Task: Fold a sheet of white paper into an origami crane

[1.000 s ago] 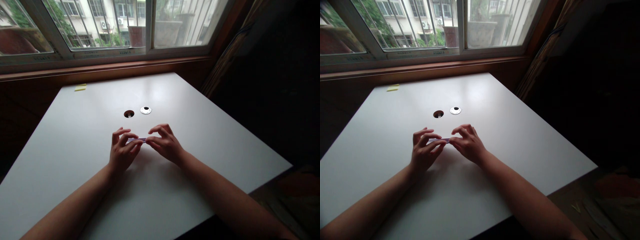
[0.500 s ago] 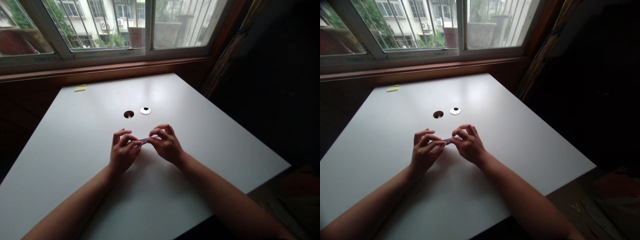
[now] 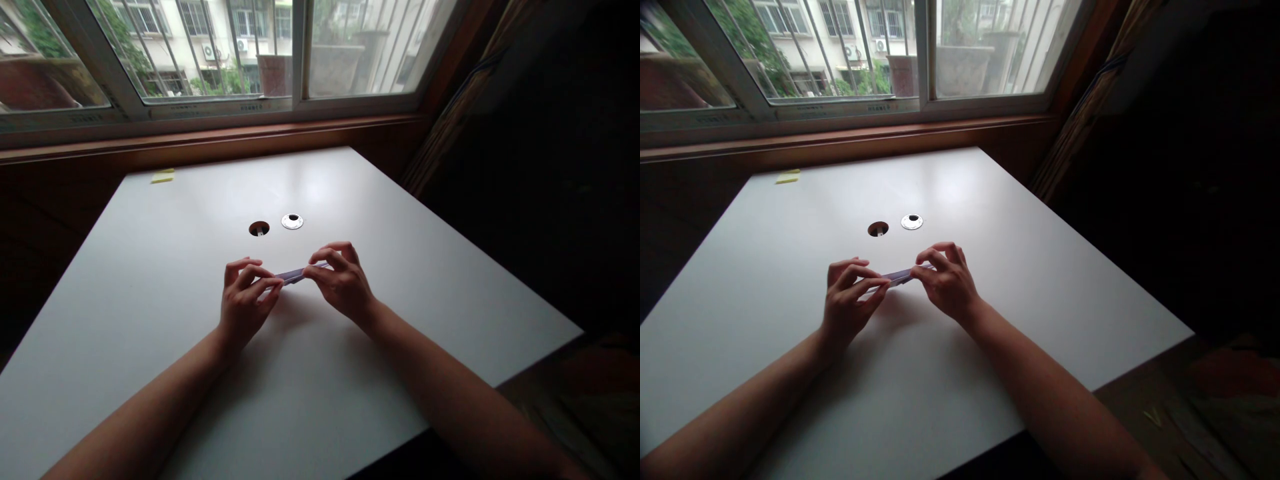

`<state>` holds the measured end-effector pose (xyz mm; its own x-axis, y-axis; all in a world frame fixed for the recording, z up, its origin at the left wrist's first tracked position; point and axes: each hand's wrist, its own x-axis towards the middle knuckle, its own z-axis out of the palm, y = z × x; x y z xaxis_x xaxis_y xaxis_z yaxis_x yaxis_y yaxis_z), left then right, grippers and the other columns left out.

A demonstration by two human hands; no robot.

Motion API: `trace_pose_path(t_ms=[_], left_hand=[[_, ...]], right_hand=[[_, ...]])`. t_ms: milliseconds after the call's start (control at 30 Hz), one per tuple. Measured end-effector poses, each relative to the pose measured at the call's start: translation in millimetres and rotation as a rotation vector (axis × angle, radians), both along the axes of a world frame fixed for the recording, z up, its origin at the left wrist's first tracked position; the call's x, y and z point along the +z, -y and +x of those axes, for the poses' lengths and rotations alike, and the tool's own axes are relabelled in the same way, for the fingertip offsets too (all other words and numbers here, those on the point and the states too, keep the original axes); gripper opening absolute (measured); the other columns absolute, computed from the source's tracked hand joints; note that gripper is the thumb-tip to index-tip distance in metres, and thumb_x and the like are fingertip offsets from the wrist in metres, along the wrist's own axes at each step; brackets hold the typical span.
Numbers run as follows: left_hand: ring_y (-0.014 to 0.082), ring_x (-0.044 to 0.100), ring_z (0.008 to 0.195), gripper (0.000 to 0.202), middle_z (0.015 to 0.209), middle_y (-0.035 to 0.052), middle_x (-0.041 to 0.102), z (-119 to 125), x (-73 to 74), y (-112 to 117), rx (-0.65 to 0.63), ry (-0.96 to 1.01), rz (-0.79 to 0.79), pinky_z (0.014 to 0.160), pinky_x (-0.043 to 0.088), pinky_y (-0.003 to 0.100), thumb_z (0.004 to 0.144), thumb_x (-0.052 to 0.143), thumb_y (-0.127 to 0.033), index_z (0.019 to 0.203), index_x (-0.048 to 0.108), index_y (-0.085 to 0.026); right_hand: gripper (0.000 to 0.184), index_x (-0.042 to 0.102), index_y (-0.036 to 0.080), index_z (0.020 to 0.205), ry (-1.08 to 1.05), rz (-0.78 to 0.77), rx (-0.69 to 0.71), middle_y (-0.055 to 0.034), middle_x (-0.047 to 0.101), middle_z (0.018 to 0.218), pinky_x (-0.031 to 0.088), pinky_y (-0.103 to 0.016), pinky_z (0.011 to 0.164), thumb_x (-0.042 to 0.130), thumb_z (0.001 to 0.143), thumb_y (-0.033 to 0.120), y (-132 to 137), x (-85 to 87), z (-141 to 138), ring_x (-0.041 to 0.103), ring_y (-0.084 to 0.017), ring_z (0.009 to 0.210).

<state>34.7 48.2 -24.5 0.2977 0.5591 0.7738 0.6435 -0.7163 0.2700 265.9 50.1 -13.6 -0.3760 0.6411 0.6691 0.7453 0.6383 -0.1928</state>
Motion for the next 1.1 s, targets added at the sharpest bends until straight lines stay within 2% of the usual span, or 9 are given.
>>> trace_pose_path(t_ms=[233,500,733,1100], left_hand=[[0.0241,0.055,0.105,0.011,0.086,0.0024,0.067,-3.5,0.5,-0.7,0.027,0.047,-0.056,0.094,0.049,0.045,0.079,0.074,-0.017,0.087,0.073,-0.025],[0.0221,0.055,0.098,0.009,0.092,0.0035,0.066,-10.0,-0.8,-2.6,0.102,0.132,-0.074,0.088,0.049,0.042,0.083,0.072,-0.02,0.089,0.073,-0.026],[0.0243,0.054,0.105,0.026,0.102,0.0041,0.065,-4.9,-0.9,-0.2,0.058,-0.009,-0.006,0.092,0.048,0.044,0.081,0.074,-0.022,0.105,0.071,-0.031],[0.0242,0.054,0.105,0.017,0.094,0.0022,0.068,1.5,0.7,2.0,0.01,-0.133,0.065,0.093,0.049,0.043,0.08,0.075,-0.021,0.094,0.071,-0.03]], right_hand=[[0.017,0.074,0.03,0.089,-0.058,0.033,-0.035,-0.0036,0.066,0.101,0.044,-0.044,0.087,0.064,0.088,0.016,-4.4,-0.1,7.0,0.047,-0.027,0.106],[0.015,0.075,0.032,0.088,-0.128,0.035,-0.103,-0.0045,0.065,0.1,0.045,-0.045,0.085,0.064,0.089,0.021,-14.7,-4.6,19.9,0.047,-0.028,0.104],[0.012,0.074,0.03,0.092,-0.076,-0.001,-0.012,-0.0046,0.066,0.1,0.044,-0.044,0.084,0.065,0.089,0.022,-5.3,0.1,9.0,0.048,-0.026,0.104],[0.01,0.072,0.032,0.096,0.02,-0.014,0.118,-0.0024,0.066,0.099,0.042,-0.04,0.09,0.067,0.088,0.028,0.4,-1.2,1.0,0.05,-0.024,0.105]])
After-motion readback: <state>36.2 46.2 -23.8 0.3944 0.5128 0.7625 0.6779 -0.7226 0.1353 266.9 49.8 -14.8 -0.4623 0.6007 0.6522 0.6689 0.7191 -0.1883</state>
